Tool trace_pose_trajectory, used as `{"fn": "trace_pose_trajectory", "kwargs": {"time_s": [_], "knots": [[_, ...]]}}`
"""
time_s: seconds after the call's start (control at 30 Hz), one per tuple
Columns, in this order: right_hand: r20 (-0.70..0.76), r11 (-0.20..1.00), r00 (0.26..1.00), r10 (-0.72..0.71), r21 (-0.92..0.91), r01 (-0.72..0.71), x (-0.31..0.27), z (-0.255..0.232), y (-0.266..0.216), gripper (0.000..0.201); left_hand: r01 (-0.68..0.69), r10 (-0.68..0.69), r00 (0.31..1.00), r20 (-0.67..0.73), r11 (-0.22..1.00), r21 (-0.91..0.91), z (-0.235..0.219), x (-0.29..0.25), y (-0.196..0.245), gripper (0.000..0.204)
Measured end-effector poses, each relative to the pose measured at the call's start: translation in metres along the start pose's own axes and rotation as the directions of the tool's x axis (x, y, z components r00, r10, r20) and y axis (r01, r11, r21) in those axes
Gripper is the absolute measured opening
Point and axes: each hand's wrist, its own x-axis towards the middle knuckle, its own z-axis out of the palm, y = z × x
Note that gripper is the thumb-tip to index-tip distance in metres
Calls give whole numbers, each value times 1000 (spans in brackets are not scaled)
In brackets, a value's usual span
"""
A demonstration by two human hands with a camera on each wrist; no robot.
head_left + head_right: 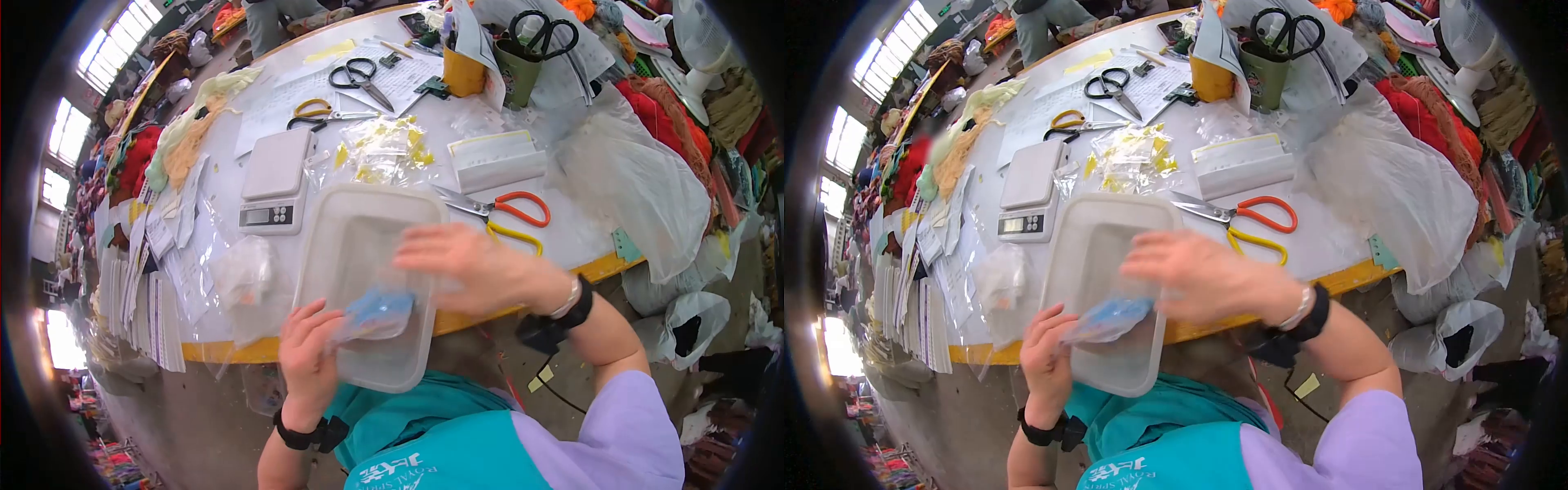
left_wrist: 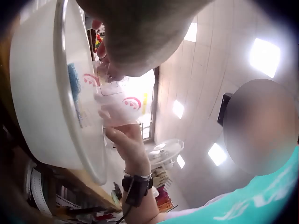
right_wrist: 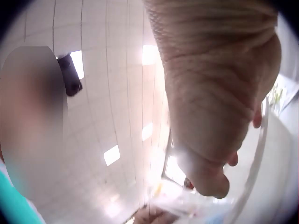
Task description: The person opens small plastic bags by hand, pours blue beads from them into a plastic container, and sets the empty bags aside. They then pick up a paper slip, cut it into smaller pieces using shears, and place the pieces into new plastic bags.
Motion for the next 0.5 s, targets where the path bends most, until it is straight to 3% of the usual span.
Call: {"fn": "trace_pose_trajectory", "kwargs": {"time_s": [0.03,0.1,0.17,0.27,0.37,0.5], "knots": [[-37,997,999,14,77,-11,-6,-18,17,50,50,-52,998,-46,998,-42,-2,-1,-1,21],[-205,926,941,270,-213,-312,-20,-43,54,45,55,-56,995,-86,998,-4,-4,0,0,20],[-400,664,908,127,-646,-378,-37,-44,101,34,49,-45,993,-106,998,34,-6,-3,-3,22],[-277,629,934,227,-690,-357,-57,-47,124,25,31,-24,996,-88,996,83,-10,-12,-9,24],[-135,698,942,309,-640,-321,-68,-51,118,20,36,-33,999,-39,997,74,-12,-21,-5,21],[-251,718,936,246,-602,-350,-75,-46,110,14,51,-50,998,-49,998,31,-6,-31,-7,20]]}}
